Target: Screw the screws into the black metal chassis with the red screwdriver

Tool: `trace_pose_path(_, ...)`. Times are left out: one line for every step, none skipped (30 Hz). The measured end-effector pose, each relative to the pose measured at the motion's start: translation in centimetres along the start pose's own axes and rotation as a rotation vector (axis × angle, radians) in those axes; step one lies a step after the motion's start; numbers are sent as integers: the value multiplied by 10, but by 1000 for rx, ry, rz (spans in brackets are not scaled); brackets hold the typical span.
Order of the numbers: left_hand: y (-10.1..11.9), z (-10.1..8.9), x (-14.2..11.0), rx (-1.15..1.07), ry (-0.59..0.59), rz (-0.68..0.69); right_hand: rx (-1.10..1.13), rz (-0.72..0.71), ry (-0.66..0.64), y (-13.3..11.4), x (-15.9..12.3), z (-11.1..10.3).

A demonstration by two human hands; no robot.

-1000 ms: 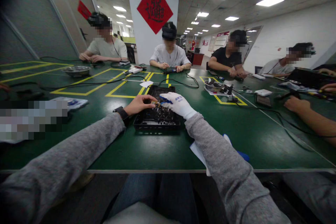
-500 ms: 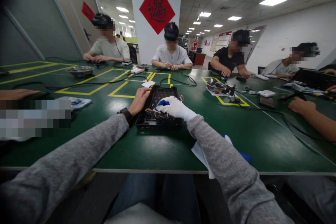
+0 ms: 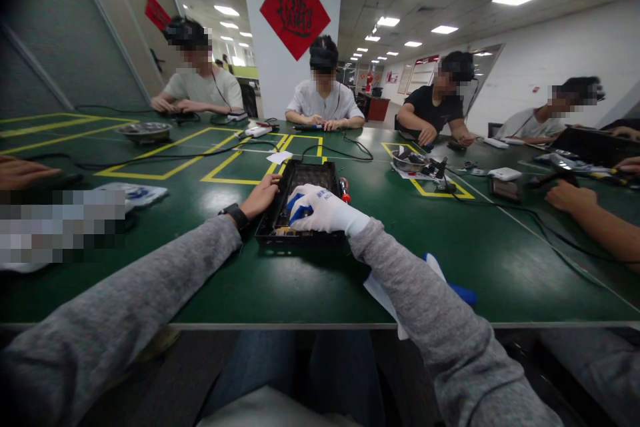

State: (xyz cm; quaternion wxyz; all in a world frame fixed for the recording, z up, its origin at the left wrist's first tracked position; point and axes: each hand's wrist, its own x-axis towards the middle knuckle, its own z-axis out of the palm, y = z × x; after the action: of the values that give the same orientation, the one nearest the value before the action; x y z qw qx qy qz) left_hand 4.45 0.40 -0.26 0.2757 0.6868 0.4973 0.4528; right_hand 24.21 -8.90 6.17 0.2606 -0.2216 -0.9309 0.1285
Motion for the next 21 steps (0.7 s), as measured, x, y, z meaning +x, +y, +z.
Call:
trace_pose_path(-1, 0, 0, -3, -6, 5, -2, -6, 3, 0, 0, 0)
trace_pose_path(-1, 0, 0, -6, -12, 9, 1, -12, -2, -1, 0, 1)
trace_pose_path(-2, 0, 0, -9, -15, 11, 8, -18, -14, -2, 0, 1)
trace_pose_path(-3, 0, 0, -10, -16, 10, 15, -22, -31, -2, -1, 1)
trace_pose_path(-3, 0, 1, -10, -15, 8, 21, -23, -50, -3, -1, 1)
trace_pose_path(-3, 0, 1, -7, -15, 4, 24, -19, -68, -3, -1, 1)
trace_pose_path(-3, 0, 1, -3, -15, -2, 26, -9, -83, -4, -1, 1)
trace_pose_path(-3, 0, 1, 2, -16, -9, 28, 6, -93, -4, -1, 1)
trace_pose_path(-3, -1, 1, 7, -16, -15, 30, 24, -98, -5, -1, 1)
trace_pose_path(-2, -1, 2, 12, -15, -18, 33, 44, -100, -6, -1, 1)
trace_pose_path(-2, -1, 2, 18, -12, -18, 37, 65, -98, -6, -1, 1)
trace_pose_path(-2, -1, 2, 24, -8, -16, 44, 84, -96, -7, -1, 1)
trace_pose_path(-1, -1, 2, 28, -3, -14, 52, 100, -95, -8, -1, 1)
trace_pose_path(-1, -1, 2, 31, 3, -12, 62, 114, -95, -8, -1, 1)
trace_pose_path(-2, -1, 2, 32, 6, -10, 74, 127, -97, -9, -2, 1)
trace_pose_path(-2, -1, 3, 33, 9, -9, 89, 141, -100, -9, -2, 1)
trace_pose_path(-3, -1, 3, 33, 11, -7, 106, 156, -105, -9, -2, 1)
trace_pose_path(-4, -1, 3, 33, 13, -4, 125, 173, -109, -9, -2, 1)
trace_pose_path(-4, 0, 3, 34, 14, -2, 142, 190, -115, -9, -2, 2)
trace_pose_path(-5, 0, 3, 34, 13, 1, 157, 207, -121, -8, -2, 2)
trace_pose_path(-5, 0, 3, 33, 14, 3, 168, 222, -128, -8, -2, 2)
